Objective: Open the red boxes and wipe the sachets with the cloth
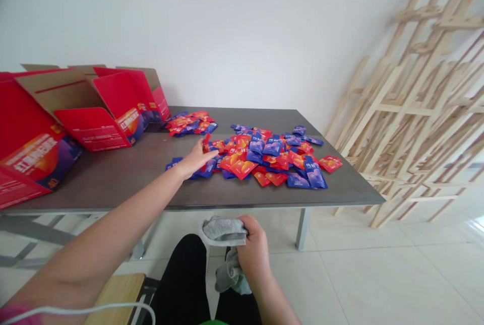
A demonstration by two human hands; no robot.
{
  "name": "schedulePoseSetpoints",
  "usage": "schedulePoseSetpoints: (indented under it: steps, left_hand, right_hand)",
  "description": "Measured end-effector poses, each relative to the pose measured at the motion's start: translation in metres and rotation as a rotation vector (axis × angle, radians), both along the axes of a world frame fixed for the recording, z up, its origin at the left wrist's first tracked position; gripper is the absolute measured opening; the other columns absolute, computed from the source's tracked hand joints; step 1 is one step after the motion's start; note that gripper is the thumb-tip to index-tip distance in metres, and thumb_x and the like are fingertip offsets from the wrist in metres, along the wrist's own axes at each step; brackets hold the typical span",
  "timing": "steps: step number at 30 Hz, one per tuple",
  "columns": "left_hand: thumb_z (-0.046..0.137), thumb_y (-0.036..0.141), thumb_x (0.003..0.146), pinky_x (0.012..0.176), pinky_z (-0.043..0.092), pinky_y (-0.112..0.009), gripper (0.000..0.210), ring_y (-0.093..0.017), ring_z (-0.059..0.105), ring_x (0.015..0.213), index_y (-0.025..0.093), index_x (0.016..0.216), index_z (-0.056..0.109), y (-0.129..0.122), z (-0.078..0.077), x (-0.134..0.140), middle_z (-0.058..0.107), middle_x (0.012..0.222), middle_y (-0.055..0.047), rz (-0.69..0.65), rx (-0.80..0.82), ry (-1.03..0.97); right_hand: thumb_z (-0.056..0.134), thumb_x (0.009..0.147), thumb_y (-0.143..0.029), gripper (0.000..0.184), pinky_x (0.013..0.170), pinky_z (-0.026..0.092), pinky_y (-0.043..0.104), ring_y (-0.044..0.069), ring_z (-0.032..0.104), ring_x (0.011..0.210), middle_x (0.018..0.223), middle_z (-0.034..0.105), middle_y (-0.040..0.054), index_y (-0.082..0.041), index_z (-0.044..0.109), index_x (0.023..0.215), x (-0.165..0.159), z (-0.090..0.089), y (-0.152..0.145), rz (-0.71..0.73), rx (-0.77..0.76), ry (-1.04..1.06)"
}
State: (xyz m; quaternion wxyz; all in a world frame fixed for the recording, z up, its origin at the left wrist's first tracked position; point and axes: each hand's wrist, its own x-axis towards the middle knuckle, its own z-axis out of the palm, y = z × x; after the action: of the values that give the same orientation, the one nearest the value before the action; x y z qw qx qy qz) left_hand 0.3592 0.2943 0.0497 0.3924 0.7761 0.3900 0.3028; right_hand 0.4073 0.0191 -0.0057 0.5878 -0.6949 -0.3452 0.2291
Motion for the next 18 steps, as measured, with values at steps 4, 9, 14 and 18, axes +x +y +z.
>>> schedulePoseSetpoints:
  steps: [4,9,14,18]
  left_hand:
    - [0.062,0.040,0.082,0.119,0.012,-0.055,0.061,-0.037,0.024,0.148,0.017,0.138,0.052,0.021,-0.031,0.009,0.040,0.155,-0.018,-0.108,0.166,0.289]
    - [0.049,0.044,0.090,0.118,0.016,-0.055,0.062,-0.037,0.024,0.148,0.017,0.146,0.043,0.019,-0.048,0.002,0.034,0.159,-0.016,-0.168,0.354,0.489]
    - [0.039,0.043,0.096,0.118,0.025,-0.046,0.058,-0.028,0.039,0.142,0.020,0.150,0.036,0.040,-0.032,-0.004,0.043,0.154,-0.012,-0.099,0.472,0.505]
    - [0.040,0.032,0.096,0.117,0.029,-0.036,0.062,-0.025,0.038,0.143,0.007,0.151,0.027,0.097,-0.021,-0.023,0.039,0.155,-0.018,0.108,0.532,0.507]
  right_hand:
    - [0.053,0.071,-0.022,0.012,0.066,0.043,0.024,0.018,0.059,0.071,0.070,0.063,0.0006,-0.019,0.064,0.069,0.018,0.009,0.009,-0.044,0.016,-0.029]
    - [0.054,0.072,-0.021,0.015,0.065,0.044,0.024,0.018,0.059,0.071,0.072,0.065,0.0006,-0.019,0.068,0.076,0.046,0.023,0.029,-0.128,0.077,-0.083]
    - [0.052,0.073,-0.018,0.014,0.071,0.046,0.026,0.018,0.060,0.077,0.078,0.066,0.0025,-0.019,0.066,0.075,0.066,0.016,0.073,-0.132,0.183,-0.262]
    - [0.049,0.069,-0.010,0.026,0.075,0.048,0.029,0.020,0.063,0.083,0.087,0.069,0.0063,-0.017,0.070,0.083,0.073,-0.006,0.096,-0.023,0.108,-0.364]
